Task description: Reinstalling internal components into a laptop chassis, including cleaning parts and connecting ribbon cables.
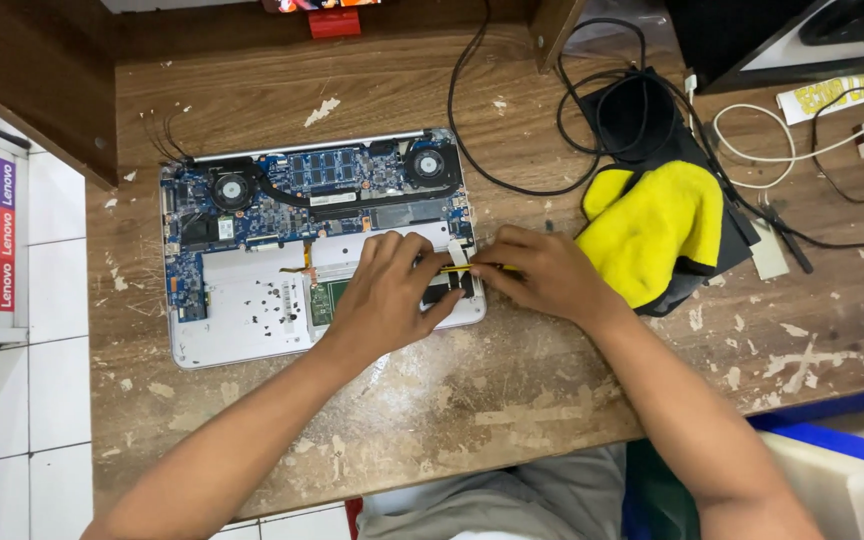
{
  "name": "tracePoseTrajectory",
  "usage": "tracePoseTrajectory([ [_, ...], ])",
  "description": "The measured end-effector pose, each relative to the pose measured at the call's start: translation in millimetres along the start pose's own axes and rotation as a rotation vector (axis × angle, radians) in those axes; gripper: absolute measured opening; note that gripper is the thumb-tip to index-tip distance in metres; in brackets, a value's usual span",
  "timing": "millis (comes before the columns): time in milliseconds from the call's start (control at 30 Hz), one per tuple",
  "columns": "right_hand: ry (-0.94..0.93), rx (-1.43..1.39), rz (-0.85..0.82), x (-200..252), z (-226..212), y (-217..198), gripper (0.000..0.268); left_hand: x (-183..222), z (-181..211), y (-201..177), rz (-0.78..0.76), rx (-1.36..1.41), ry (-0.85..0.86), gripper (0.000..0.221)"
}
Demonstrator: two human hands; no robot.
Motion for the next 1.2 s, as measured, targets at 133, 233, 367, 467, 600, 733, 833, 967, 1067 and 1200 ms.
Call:
tracePoseTrajectory([
  [133, -0.029, -0.017, 0.023, 1.9, 2.2, -0.2, 0.008, 0.7, -0.2, 0.1, 0.006, -0.020, 0.008, 0.034],
  [233, -0.040, -0.041, 0.012, 3.5, 4.4, 3.5, 0.006, 2.1, 0.4, -1.1, 0.007, -0.018, 0.011, 0.032],
  [367, -0.051, -0.059, 0.020, 2.1, 3.0, 2.7, 0.004, 3.8, -1.4, 3.5, -0.001, -0.011, 0.020, 0.028],
  [467, -0.040, -0.079, 0.038, 3.5, 3.3, 2.5, 0.006, 3.5, 0.5, 2.6, 0.018, -0.007, 0.037, 0.020],
  [600, -0.076, -0.102, 0.062, 0.5, -5.3, -0.4, 0.010, 5.2, -0.5, 0.7, 0.047, 0.003, 0.042, 0.012],
  [733, -0.109, -0.117, 0.065, 1.5, -9.4, 2.0, 0.010, 8.5, -3.0, 0.4, 0.085, 0.010, 0.055, 0.009],
  [833, -0.148, -0.070, 0.074, -1.3, -12.3, 0.2, 0.010, 6.4, -4.1, -4.6, 0.117, 0.021, 0.060, 0.007],
  [967, -0.119, -0.087, 0.040, -1.8, -9.6, 1.5, 0.009, 5.7, -3.3, -0.8, 0.084, 0.048, 0.069, 0.008],
  [1067, -0.121, -0.093, 0.025, -1.4, -11.5, 3.7, 0.010, 6.7, -0.5, -4.6, 0.084, 0.056, 0.072, 0.007],
  [1200, -0.150, -0.093, 0.017, -7.3, -17.7, -3.3, 0.008, 1.3, 1.4, -6.6, 0.077, 0.061, 0.088, 0.007],
])
Point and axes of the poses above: each hand's wrist, its own x-axis away from the middle knuckle, its own y-axis out of the palm, z = x × y, the point moved 10 cm from there along -x, towards the middle knuckle, and after that the axes turned 4 degrees about y, right-handed, at the moved point
